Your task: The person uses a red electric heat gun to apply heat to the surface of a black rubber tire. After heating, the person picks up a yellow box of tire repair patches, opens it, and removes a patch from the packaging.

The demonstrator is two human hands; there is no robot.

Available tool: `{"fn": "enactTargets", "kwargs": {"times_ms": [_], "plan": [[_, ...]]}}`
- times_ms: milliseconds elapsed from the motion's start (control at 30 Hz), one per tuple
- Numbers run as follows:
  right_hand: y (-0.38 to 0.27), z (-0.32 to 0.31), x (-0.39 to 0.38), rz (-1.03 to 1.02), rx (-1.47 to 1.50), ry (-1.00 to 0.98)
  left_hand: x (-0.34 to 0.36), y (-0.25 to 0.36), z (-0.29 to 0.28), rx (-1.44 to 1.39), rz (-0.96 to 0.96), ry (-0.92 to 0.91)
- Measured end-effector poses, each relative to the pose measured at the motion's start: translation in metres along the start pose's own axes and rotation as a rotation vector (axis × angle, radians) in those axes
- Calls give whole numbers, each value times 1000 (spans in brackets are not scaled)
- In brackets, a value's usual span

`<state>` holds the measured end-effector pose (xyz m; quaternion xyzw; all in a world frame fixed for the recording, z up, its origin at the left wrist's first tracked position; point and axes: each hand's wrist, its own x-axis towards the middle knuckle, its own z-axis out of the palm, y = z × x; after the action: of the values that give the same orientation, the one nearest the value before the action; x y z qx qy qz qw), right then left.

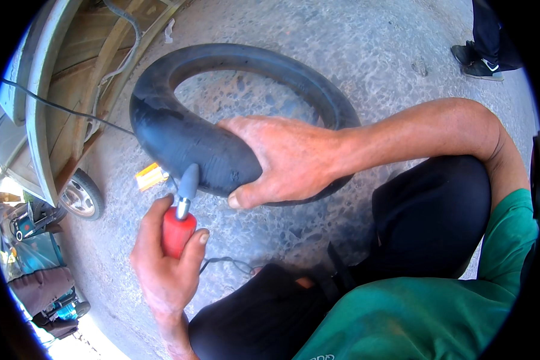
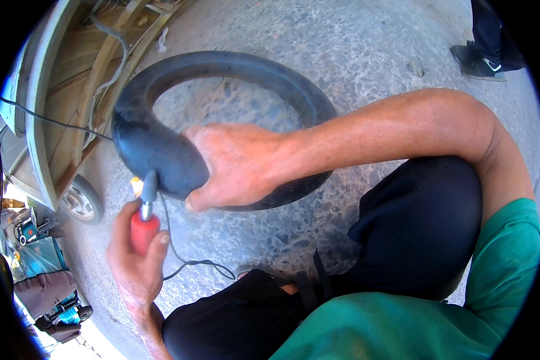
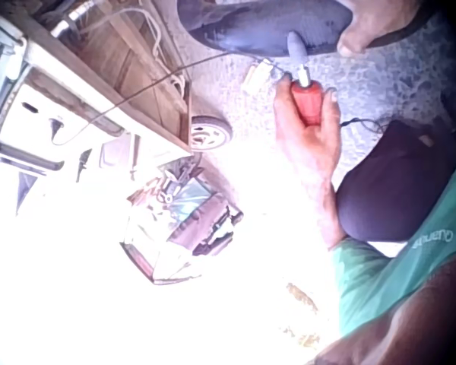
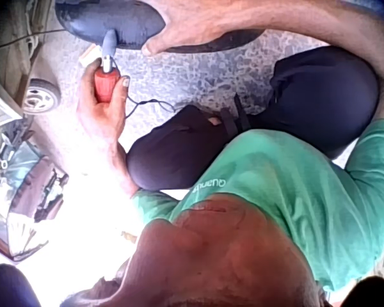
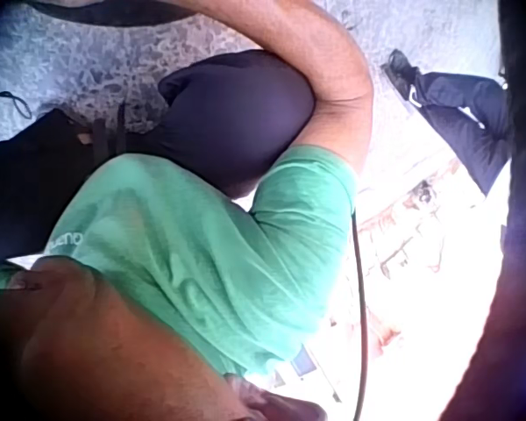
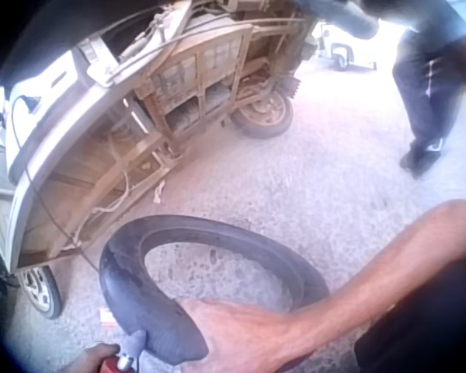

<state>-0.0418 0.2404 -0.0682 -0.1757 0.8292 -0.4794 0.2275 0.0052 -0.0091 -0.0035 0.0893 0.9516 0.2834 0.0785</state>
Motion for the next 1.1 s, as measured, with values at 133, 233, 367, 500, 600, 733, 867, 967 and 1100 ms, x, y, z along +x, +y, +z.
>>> {"fn": "enactTargets", "kwargs": {"times_ms": [133,233,367,500,600,733,867,967,1100], "plan": [[1,-2,0,-34,17,13,1,5,2,-6,-5,9],[-1,-3,0,-31,13,9,2,0,1,-38,-33,66],[1,-4,2,-41,16,25,-2,-2,-2,-29,12,103],[2,-5,3,-17,35,32,-2,1,-4,5,20,30],[1,-6,3,4,31,20,-2,2,-4,27,25,15],[0,-6,4,11,44,19,-2,1,-5,38,29,0],[1,-4,5,-7,35,28,-2,2,-4,53,41,6],[-1,-5,3,4,15,23,-1,4,-4,44,33,2],[0,-4,4,7,18,19,0,5,-4,46,23,-6]]}}
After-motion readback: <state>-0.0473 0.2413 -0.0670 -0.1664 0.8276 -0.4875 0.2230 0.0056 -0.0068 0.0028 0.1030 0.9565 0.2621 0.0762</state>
